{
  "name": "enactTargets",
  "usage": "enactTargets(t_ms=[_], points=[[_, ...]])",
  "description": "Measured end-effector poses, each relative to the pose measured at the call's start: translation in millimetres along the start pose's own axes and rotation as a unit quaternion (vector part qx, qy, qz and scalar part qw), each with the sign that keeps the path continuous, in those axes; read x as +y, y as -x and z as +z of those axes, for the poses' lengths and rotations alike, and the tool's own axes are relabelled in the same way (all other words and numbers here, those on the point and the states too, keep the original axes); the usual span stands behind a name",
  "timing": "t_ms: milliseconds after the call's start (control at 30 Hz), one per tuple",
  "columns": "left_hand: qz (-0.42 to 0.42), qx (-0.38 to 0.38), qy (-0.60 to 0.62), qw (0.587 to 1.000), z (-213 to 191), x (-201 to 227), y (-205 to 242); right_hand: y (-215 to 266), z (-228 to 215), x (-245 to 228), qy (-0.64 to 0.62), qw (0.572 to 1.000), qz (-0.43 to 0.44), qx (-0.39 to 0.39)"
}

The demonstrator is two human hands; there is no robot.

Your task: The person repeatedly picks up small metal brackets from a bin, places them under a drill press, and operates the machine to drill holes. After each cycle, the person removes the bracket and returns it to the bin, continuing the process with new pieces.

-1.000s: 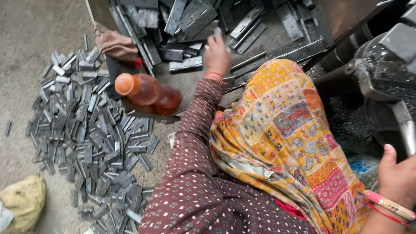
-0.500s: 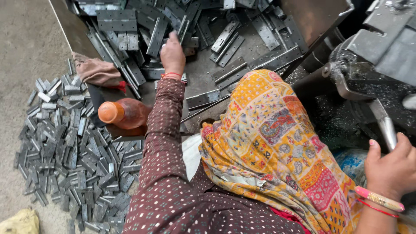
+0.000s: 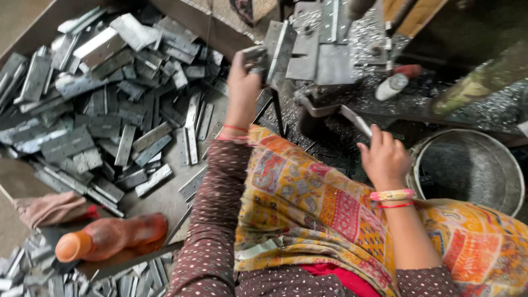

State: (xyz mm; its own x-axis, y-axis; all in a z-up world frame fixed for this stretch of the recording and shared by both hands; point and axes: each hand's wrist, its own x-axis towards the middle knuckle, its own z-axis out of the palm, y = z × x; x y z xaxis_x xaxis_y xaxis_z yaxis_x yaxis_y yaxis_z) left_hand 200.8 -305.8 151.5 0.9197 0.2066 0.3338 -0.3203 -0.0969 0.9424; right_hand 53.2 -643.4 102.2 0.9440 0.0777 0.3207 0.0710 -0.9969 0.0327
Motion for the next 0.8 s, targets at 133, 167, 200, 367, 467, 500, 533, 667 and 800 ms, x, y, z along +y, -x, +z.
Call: enactTargets(t_ms=[133, 167, 200, 367, 467, 500, 533, 667, 800], points=[[0.124, -0.061, -0.547, 0.826, 88.8, 5.0, 26.8, -0.4, -10.8, -7.8, -0.019, 1.0, 0.0, 0.011], [0.216, -0.04, -0.574, 0.789, 102.8, 3.7, 36.9, -2.5, -12.1, -7.5, -0.023, 1.0, 0.003, 0.011], [0.206, -0.072, -0.558, 0.8, 115.1, 1.9, 47.2, -4.7, -12.9, -6.9, -0.025, 1.0, 0.002, 0.01], [0.195, -0.103, -0.516, 0.828, 122.6, -9.0, 65.2, -4.8, -10.9, -10.4, -0.019, 1.0, 0.003, 0.01], [0.137, -0.056, -0.587, 0.796, 114.8, -11.9, 48.5, -5.0, -11.2, -9.8, -0.028, 0.999, -0.006, 0.026], [0.145, -0.059, -0.571, 0.806, 113.9, -12.1, 50.1, -2.5, -12.0, -9.8, -0.026, 0.999, -0.004, 0.025], [0.153, -0.063, -0.555, 0.815, 114.0, -11.7, 52.3, -0.6, -13.1, -10.1, -0.023, 0.999, -0.002, 0.025], [0.218, -0.089, -0.554, 0.798, 126.9, -8.7, 55.5, -11.1, -13.9, -14.7, -0.018, 1.0, 0.01, 0.01], [0.161, -0.101, -0.535, 0.823, 147.8, -17.8, 49.4, -2.9, -9.3, -8.2, -0.008, 1.0, 0.002, 0.011]])
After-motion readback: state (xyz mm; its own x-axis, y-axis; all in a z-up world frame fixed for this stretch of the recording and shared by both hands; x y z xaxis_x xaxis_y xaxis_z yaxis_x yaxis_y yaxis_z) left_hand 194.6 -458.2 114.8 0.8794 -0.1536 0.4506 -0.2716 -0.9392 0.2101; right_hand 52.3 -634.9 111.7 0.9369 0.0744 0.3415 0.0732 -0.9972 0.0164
